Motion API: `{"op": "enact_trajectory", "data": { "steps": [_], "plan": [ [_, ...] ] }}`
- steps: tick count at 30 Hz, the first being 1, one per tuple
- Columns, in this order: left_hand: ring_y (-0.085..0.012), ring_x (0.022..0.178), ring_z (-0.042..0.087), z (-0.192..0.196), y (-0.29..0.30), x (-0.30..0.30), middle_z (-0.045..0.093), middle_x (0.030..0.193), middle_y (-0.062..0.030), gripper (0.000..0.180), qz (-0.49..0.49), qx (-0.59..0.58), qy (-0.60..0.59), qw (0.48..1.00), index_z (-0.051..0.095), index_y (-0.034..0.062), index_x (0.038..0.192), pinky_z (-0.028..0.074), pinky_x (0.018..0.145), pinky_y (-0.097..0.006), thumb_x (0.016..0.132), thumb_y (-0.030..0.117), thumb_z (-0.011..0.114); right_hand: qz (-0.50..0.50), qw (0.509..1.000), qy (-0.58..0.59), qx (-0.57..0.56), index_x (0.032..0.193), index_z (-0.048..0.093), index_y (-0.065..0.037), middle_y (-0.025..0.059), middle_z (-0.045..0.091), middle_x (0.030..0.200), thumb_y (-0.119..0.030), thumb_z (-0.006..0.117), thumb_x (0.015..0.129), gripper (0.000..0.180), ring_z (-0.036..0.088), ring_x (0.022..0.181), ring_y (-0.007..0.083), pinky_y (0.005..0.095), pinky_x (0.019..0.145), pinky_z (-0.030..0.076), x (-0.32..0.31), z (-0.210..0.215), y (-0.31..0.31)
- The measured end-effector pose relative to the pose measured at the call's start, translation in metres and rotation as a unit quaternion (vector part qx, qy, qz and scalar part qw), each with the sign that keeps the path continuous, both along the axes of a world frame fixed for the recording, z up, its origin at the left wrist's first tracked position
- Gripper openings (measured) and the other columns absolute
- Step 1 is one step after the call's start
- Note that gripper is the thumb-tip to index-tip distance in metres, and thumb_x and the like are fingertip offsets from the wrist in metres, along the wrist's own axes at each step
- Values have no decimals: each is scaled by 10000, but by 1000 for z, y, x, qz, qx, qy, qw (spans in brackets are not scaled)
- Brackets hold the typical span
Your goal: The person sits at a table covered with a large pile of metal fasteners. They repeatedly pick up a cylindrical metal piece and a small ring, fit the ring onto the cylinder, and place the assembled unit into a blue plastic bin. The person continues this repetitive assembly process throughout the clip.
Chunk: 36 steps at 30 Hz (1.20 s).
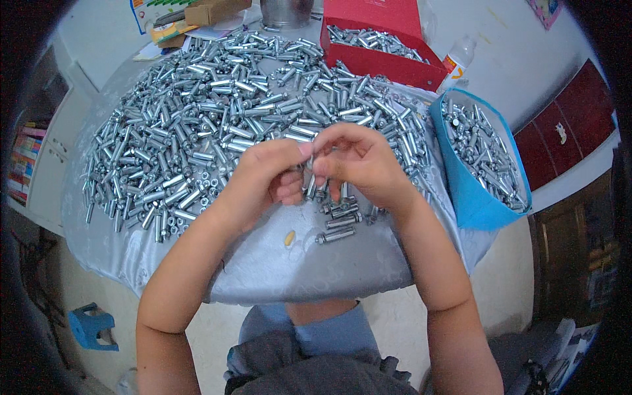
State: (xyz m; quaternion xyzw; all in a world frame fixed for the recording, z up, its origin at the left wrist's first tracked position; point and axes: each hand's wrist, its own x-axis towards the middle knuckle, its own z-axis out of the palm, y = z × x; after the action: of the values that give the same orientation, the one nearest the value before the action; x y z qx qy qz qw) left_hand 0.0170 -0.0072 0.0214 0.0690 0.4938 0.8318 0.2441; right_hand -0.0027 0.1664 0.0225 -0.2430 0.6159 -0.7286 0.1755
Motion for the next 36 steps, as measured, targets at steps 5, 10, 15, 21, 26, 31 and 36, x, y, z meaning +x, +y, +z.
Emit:
{"op": "enact_trajectory", "data": {
  "steps": [5,10,15,21,26,31,36],
  "plan": [
    [-48,489,329,-9,-1,-10,337,572,52,180,61,-4,-17,998,474,82,759,286,446,-199,815,238,545,-142,950,240,139,936,612,-41,68,602,791,-84,634,727,215,570,663,107,228,536,461,-2,-11,-3],
    [-41,490,324,-11,2,-9,326,574,59,173,73,-33,5,997,482,92,813,286,447,-192,847,259,510,-171,911,333,170,906,609,-35,95,594,802,-109,631,727,195,573,698,169,251,585,466,-4,-13,-4],
    [-46,458,322,-11,0,-10,355,560,33,226,112,-57,34,991,452,33,884,294,418,-205,856,252,498,-170,921,316,151,858,588,-5,100,586,779,-127,613,752,163,564,673,157,253,571,458,1,-11,-9],
    [-34,437,260,-8,6,-8,280,534,64,177,126,-71,50,988,451,77,853,222,393,-188,867,253,464,-122,942,230,210,877,564,-14,76,559,752,-157,629,743,206,523,625,131,242,552,429,0,-11,2],
    [-33,439,258,-11,4,-10,269,537,67,162,124,-74,46,988,443,86,847,220,392,-188,864,246,467,-174,891,383,174,869,575,-24,70,540,799,-124,657,691,219,529,675,163,256,608,440,2,-3,-2],
    [-39,443,293,-10,1,-11,337,563,41,222,100,-65,37,992,437,38,920,281,407,-202,864,248,483,-162,850,463,193,832,591,-31,86,547,818,-93,627,703,147,549,716,230,286,636,446,-2,-5,0],
    [-30,434,254,-13,6,-9,270,547,70,157,97,-65,44,992,438,97,872,227,386,-180,861,250,474,-179,885,385,194,831,569,-27,94,546,823,-88,623,706,149,549,713,233,285,610,453,6,-1,-4]
  ]
}}
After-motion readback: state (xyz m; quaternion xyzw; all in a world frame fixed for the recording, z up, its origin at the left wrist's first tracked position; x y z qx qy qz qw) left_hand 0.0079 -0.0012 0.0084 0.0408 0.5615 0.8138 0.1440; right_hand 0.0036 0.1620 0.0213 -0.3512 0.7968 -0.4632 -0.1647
